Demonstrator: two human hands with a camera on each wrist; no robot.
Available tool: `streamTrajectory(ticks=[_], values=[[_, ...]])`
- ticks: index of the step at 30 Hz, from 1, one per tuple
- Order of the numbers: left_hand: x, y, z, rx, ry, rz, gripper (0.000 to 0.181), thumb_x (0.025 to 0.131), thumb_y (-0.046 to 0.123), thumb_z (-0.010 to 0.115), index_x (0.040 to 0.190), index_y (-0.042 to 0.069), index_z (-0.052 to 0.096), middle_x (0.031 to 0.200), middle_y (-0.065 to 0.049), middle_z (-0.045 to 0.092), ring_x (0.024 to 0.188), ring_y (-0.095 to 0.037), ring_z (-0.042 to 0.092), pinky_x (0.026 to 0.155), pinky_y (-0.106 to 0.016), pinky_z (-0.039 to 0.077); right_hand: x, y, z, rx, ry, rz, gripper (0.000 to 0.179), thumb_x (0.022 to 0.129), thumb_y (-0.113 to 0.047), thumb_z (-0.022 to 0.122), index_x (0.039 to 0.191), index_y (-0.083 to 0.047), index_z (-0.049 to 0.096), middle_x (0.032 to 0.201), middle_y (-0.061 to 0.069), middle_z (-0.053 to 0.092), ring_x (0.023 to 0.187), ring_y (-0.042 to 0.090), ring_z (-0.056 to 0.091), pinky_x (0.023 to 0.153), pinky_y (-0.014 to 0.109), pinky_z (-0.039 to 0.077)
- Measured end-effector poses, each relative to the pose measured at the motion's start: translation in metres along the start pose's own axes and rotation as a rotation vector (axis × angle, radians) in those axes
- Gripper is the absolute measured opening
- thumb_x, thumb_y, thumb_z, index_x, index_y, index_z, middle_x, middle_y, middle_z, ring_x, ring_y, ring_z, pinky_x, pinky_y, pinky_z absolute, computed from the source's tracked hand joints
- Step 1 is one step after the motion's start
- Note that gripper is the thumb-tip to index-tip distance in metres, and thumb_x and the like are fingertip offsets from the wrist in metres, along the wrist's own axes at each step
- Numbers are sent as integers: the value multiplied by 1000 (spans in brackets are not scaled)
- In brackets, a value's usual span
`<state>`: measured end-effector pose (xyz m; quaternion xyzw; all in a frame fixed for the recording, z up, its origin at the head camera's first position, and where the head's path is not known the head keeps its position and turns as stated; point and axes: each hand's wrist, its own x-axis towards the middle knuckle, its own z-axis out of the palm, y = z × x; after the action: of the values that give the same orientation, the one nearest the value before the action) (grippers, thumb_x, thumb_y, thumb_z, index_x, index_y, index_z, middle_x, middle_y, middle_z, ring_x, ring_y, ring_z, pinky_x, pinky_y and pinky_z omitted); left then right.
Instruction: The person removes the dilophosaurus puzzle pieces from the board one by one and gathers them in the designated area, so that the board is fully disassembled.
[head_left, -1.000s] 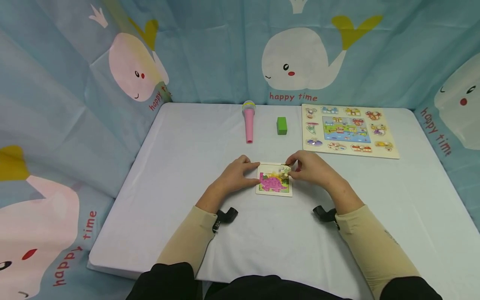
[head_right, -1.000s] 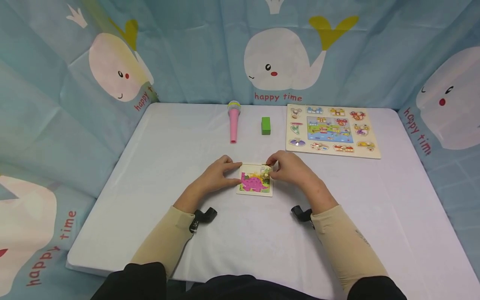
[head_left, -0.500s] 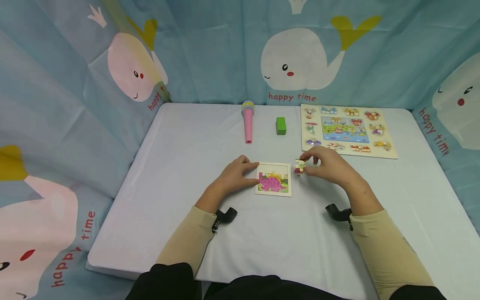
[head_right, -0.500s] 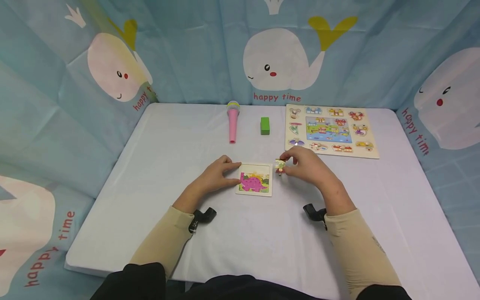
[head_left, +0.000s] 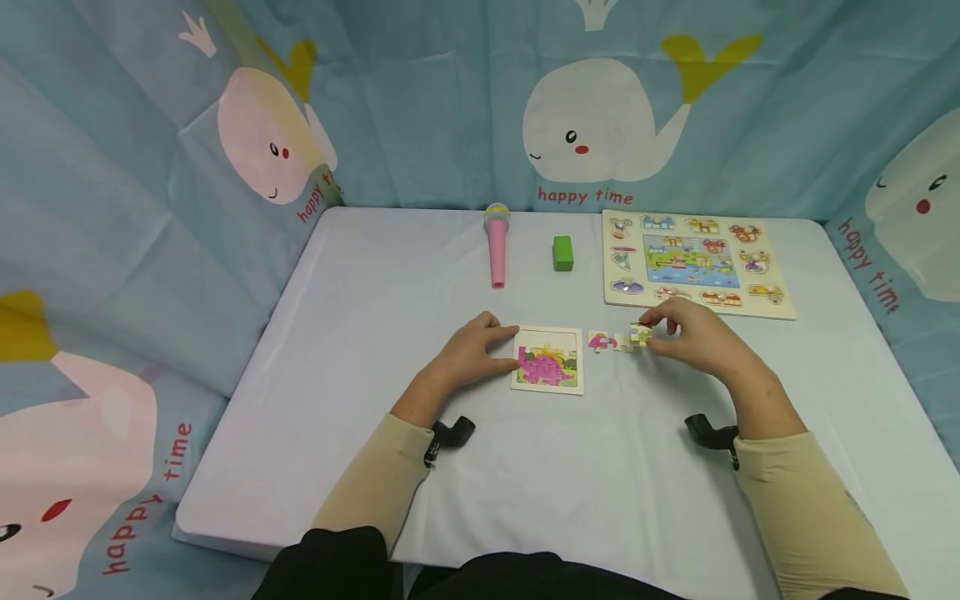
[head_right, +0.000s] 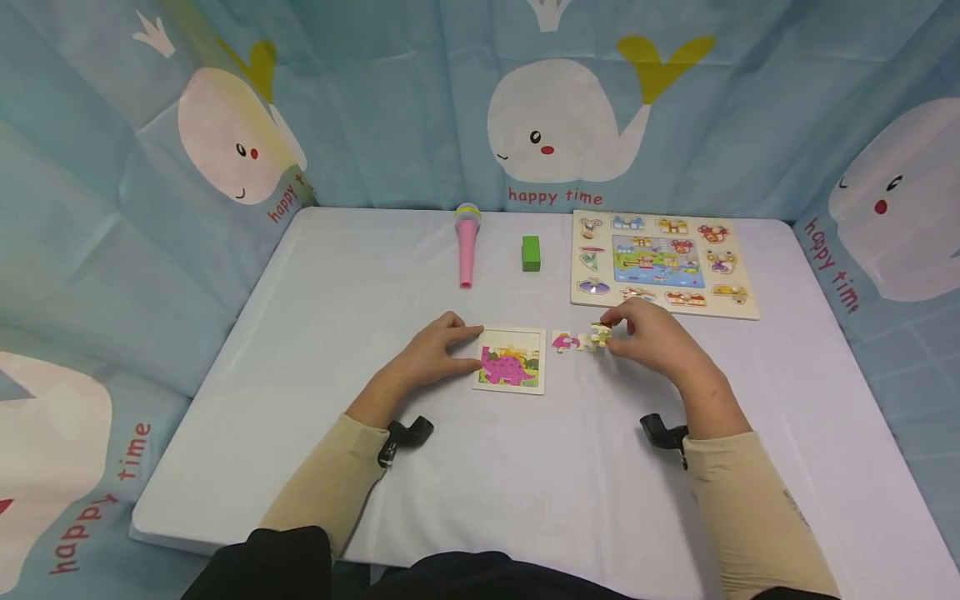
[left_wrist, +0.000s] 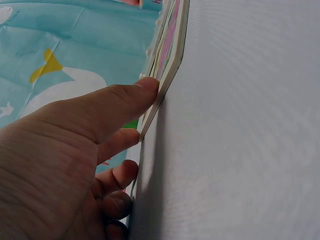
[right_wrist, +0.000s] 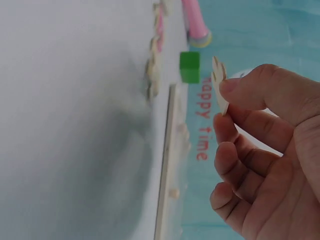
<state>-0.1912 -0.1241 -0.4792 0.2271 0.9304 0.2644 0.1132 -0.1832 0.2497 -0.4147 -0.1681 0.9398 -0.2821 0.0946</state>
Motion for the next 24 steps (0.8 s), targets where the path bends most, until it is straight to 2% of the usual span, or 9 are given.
streamTrajectory(ticks=[12,18,24], values=[[-1,0,0,3,9,-2,68,90,42,80,149,17,57,110,-3,47,95,-17,45,81,-31,41,-5,25,2,-19,-31,87,31,89,-8,73,119,-1,73,113,14,65,92,28,50,73,41,42],[0,0,1,7,13,3,68,90,42,80,149,17,57,110,-3,47,94,-17,45,81,-31,41,-2,33,6,-2,-37,106,31,87,-9,77,118,-1,74,100,10,65,85,26,48,68,39,40],[-1,0,0,6,10,2,68,90,42,80,149,16,57,111,-3,48,95,-17,46,82,-31,42,0,39,10,5,-60,140,34,87,-14,80,118,-1,75,88,7,58,78,23,45,65,38,38]])
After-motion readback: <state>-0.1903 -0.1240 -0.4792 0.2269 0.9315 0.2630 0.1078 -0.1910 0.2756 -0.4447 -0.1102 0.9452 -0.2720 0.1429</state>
